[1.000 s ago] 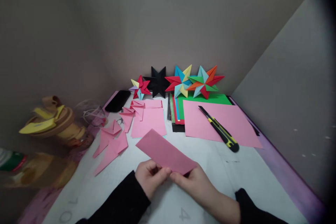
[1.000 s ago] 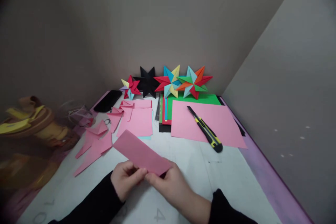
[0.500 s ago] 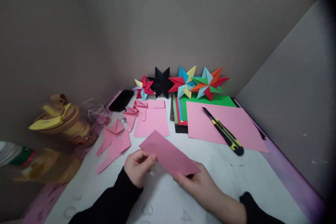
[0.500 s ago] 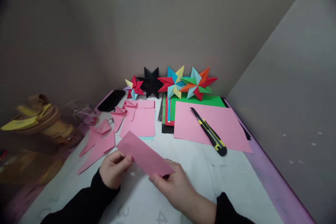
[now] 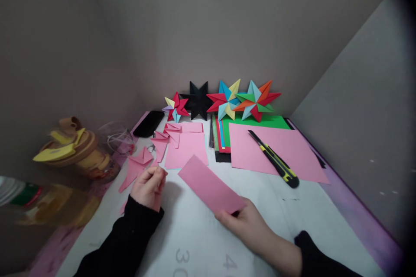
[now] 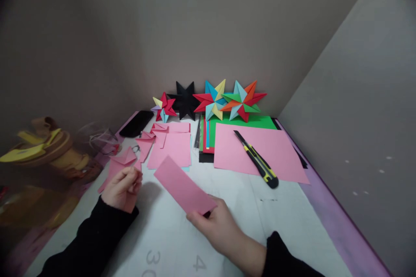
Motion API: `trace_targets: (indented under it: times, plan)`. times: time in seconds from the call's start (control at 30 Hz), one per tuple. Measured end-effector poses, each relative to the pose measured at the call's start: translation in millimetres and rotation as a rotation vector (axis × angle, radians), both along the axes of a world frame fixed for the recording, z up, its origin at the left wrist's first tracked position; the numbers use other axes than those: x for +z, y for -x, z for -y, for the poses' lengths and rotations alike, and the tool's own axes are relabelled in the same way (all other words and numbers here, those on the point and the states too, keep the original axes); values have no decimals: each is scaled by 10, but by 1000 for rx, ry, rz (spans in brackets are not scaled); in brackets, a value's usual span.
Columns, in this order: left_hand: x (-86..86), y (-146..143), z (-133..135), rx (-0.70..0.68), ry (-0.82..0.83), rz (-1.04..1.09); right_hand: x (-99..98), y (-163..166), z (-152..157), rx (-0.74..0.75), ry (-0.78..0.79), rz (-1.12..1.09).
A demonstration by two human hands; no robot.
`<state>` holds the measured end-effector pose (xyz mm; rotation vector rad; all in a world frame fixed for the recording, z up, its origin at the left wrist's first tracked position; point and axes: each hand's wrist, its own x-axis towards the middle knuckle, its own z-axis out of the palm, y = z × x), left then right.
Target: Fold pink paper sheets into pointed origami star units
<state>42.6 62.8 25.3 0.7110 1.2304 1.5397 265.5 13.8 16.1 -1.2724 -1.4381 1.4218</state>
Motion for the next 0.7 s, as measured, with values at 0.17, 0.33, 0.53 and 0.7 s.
trace_targets:
  times: [0.17, 0.33, 0.53, 0.7]
  plan:
    - [-75, -204, 128, -146, 65, -75, -55, -29, -22, -30, 10, -32]
    - [-210, -492, 375, -433, 20, -201, -37, -11, -22, -8, 3, -32]
    - [-317, -567, 452, -484, -27, -273, 32, 23, -25, 51, 6, -116]
    - [-267, -556, 431, -455, 8, -233, 13, 16, -24, 43, 0, -61]
